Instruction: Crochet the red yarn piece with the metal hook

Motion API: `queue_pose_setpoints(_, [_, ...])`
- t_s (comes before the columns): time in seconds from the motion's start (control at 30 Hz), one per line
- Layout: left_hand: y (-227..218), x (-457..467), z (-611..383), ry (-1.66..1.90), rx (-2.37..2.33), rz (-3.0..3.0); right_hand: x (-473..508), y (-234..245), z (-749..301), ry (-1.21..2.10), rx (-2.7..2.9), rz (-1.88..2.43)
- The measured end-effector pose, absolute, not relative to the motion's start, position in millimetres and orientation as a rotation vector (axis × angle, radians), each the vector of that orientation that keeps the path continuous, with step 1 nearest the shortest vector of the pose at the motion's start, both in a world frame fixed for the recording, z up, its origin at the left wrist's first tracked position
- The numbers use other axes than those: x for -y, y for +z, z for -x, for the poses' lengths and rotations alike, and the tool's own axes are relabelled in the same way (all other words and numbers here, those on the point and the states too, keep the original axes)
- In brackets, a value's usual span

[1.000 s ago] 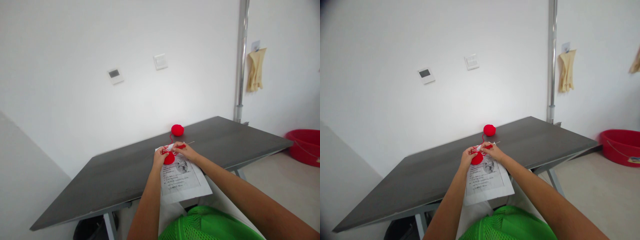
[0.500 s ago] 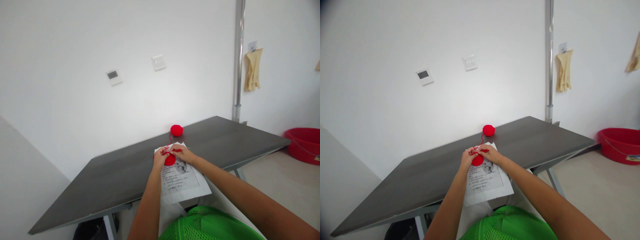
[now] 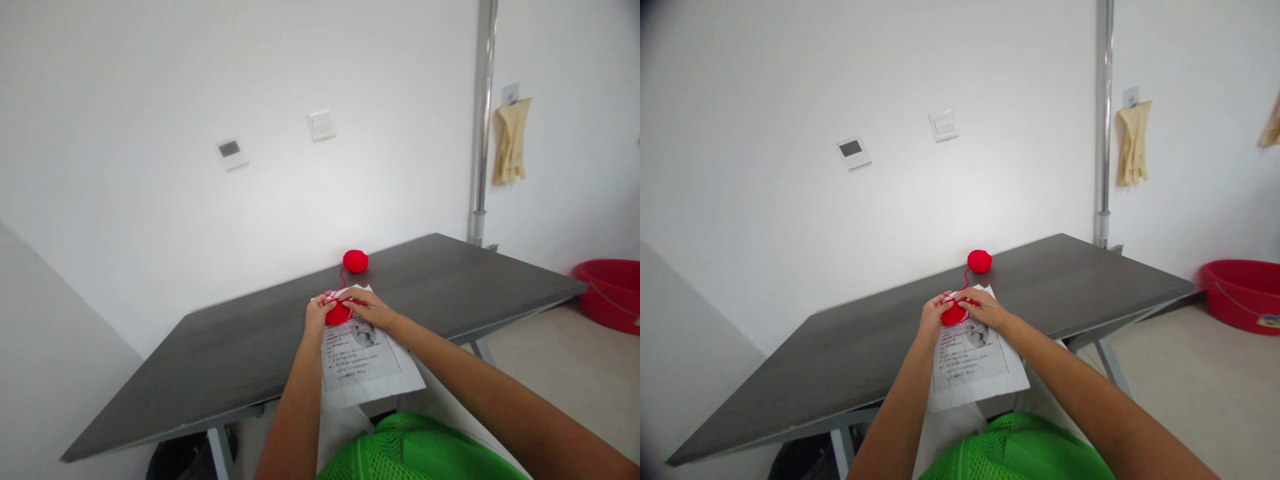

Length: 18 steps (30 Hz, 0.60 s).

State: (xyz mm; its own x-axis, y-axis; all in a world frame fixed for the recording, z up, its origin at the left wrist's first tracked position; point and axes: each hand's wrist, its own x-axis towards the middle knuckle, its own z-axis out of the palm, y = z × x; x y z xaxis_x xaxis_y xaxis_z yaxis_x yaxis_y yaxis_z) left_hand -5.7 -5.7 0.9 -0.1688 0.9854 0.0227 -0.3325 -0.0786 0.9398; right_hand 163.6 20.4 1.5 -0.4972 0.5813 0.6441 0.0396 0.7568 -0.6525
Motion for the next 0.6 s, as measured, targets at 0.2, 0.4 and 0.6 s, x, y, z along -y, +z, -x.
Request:
queue_pose_setpoints(0.2, [3.6, 10.0, 8.2, 1.415, -0.949, -0.86, -18.5, 2.5, -161.8, 0.547, 2.094, 0.36])
queue_pose_setpoints(0.4, [7.9, 14.3, 10.5, 1.343, -0.897, -0.856, -15.1, 5.2, -162.5, 0.465, 2.131, 0.351])
queue_pose_setpoints(0.6, [6.3, 13.0, 10.9, 1.353, -0.885, -0.871, -12.0, 7.8, -159.8, 0.331, 2.208, 0.356])
